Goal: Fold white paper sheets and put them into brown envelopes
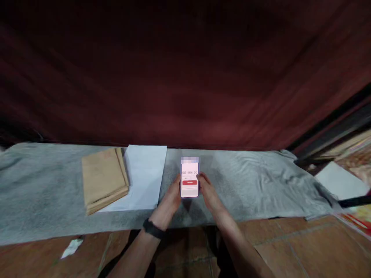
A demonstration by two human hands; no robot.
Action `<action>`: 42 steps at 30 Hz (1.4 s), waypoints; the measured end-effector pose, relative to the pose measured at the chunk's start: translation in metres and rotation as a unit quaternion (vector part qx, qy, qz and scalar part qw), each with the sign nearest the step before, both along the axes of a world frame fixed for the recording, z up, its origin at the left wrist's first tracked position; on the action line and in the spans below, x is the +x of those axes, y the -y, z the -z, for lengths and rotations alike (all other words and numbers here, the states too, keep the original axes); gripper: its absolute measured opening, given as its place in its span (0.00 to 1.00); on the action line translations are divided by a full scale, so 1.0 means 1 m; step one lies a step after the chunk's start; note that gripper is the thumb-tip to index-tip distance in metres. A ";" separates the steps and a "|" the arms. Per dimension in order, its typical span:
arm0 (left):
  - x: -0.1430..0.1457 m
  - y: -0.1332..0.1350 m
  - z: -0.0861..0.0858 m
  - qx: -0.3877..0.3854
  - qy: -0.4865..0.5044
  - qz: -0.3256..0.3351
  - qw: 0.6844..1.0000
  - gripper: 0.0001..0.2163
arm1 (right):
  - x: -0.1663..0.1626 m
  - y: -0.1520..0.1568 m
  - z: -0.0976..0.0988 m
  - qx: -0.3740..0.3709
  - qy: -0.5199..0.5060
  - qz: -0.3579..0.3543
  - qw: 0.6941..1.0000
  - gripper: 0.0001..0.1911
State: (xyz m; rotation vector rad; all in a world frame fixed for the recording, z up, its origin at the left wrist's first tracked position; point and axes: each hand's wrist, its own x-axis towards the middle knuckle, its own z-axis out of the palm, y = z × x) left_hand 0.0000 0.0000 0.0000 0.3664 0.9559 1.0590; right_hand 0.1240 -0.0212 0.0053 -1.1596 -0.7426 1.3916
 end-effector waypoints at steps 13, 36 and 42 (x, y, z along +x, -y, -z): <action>-0.002 -0.001 0.003 0.031 0.028 -0.008 0.999 0.14 | -0.005 -0.005 0.008 -0.005 0.012 0.022 1.000 0.16; -0.004 -0.003 0.016 0.038 0.021 0.013 0.999 0.14 | 0.008 0.001 0.015 0.030 -0.008 -0.031 0.999 0.15; -0.001 -0.002 0.015 0.047 0.035 0.007 0.998 0.13 | 0.007 0.002 0.010 0.003 -0.061 -0.031 0.998 0.16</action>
